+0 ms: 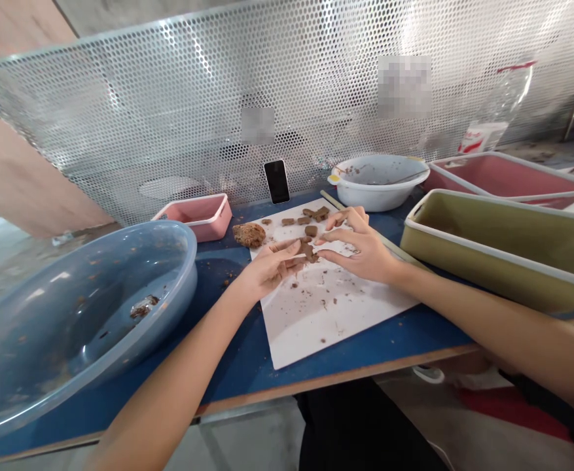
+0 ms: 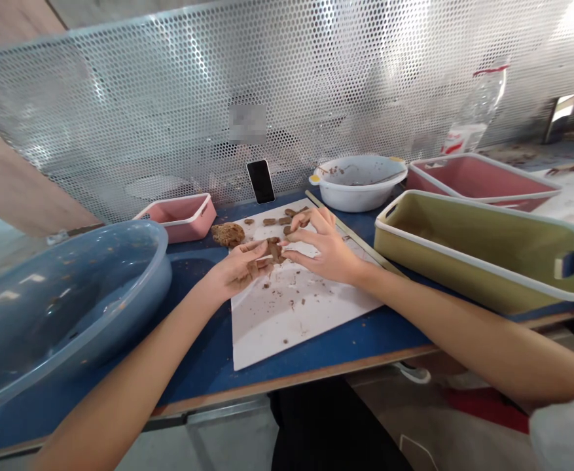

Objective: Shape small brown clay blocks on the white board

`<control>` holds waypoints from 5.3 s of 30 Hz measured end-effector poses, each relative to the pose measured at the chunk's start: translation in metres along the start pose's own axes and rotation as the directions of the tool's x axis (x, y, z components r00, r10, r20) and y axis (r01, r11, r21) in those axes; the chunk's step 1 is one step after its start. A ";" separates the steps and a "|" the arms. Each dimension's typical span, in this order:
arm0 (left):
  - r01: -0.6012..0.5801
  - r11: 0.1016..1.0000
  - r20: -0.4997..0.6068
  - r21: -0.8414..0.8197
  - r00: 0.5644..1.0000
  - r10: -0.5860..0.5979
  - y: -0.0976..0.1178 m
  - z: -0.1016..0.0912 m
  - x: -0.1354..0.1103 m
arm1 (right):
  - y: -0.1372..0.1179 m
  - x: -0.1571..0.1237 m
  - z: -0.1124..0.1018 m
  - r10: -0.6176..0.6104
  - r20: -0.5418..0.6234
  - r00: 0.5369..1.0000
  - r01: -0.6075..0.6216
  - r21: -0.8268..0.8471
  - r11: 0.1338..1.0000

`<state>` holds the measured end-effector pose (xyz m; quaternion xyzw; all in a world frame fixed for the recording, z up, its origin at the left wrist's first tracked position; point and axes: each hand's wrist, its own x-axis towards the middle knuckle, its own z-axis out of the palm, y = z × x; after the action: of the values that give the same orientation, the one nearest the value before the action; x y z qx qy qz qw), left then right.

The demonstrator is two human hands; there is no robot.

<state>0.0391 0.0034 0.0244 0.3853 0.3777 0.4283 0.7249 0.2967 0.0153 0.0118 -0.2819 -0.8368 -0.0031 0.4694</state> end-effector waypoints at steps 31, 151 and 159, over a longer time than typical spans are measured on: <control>-0.056 0.998 0.077 -0.015 0.995 0.057 -0.003 -0.007 0.003 | -0.004 -0.001 -0.003 -0.023 0.039 0.999 0.024 -0.029 0.999; -0.430 0.741 0.100 0.516 0.889 0.446 0.002 0.011 -0.009 | -0.023 0.011 0.008 0.589 0.331 0.737 -0.654 0.568 0.500; -0.483 0.691 0.103 0.538 0.851 0.515 -0.001 0.015 -0.009 | -0.028 0.012 0.006 0.598 0.335 0.728 -0.671 0.530 0.519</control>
<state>0.0492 -0.0091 0.0313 0.6508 0.3847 0.4937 0.4298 0.2735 -0.0008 0.0253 -0.3968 -0.6520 0.4582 0.4556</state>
